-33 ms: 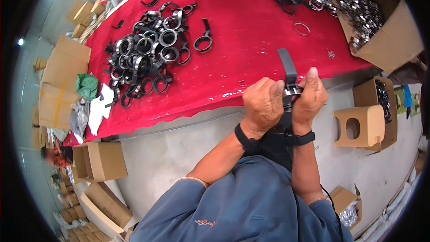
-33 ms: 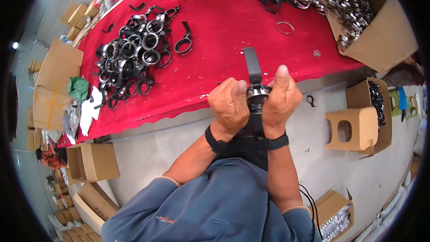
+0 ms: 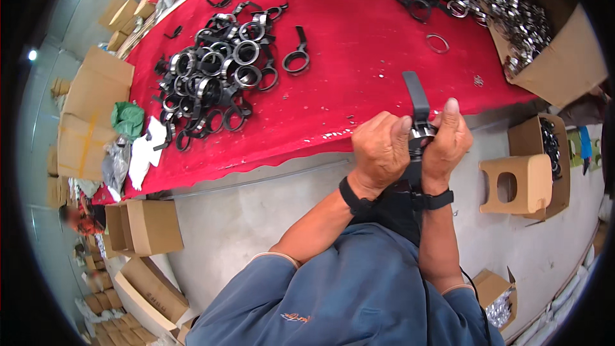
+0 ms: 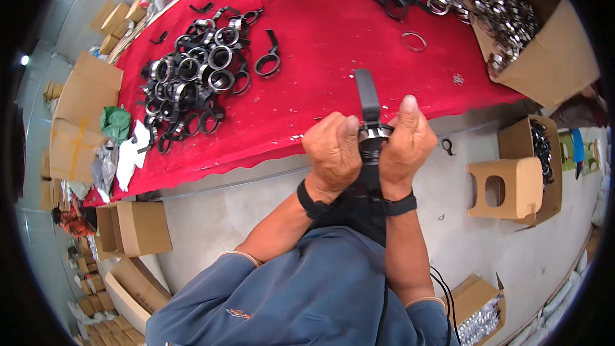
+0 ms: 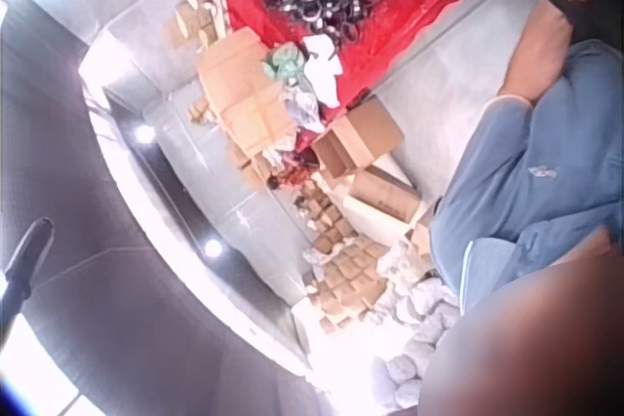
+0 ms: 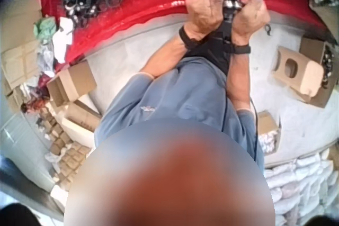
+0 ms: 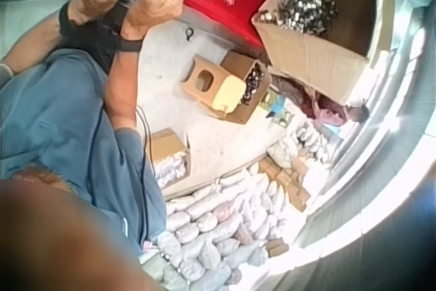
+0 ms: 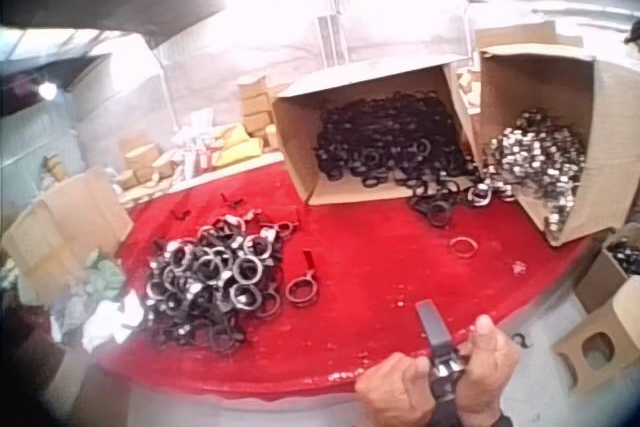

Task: The person is assembling black plastic rings with metal metal ring components by pressing them together.

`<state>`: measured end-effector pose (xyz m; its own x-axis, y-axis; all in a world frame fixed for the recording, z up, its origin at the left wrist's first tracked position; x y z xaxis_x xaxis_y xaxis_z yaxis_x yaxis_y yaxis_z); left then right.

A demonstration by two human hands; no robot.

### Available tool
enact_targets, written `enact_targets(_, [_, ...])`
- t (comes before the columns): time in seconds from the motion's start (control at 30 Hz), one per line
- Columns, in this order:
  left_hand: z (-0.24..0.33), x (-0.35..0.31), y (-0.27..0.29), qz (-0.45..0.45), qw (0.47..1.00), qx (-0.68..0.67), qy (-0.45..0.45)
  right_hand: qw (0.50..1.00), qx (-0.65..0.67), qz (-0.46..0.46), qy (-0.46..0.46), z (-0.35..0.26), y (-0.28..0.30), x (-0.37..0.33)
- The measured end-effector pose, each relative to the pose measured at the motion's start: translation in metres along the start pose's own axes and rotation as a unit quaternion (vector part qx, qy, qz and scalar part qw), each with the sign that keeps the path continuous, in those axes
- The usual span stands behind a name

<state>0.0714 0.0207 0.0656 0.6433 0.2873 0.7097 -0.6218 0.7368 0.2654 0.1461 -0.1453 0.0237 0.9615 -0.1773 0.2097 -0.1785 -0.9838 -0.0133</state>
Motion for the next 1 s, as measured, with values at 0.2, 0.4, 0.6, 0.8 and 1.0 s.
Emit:
enact_targets(0.2, [-0.010,-0.001,-0.006,-0.091,0.992,-0.074,0.047,0.999,-0.002,0.040,0.003,0.012,0.004,0.002])
enact_targets(0.4, [-0.058,0.024,0.044,-0.135,0.975,0.169,-0.045,0.991,0.078,-0.100,-0.042,0.047,-0.023,-0.001])
enact_targets(0.6, [-0.180,0.141,0.243,-0.043,0.864,0.494,0.085,0.990,0.029,-0.119,-0.075,0.082,0.014,0.010])
enact_targets(0.8, [-0.207,0.182,0.273,-0.034,0.766,0.626,0.144,0.989,-0.062,-0.110,-0.081,0.099,0.038,0.043])
enact_targets(1.0, [-0.190,0.210,0.064,-0.146,0.894,0.422,-0.014,0.908,-0.335,-0.096,0.233,0.079,0.007,0.163])
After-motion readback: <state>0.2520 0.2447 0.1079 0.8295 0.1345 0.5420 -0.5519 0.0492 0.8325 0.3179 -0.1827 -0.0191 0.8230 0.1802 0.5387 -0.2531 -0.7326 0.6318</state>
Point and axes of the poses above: each hand's wrist, its own x-axis towards the middle knuckle, its own y-axis out of the back of the hand, z = x × y, the point moved 10 cm from there along x, towards the middle knuckle, and after that the axes turned 4 degrees about -z, right-handed, at the moved point
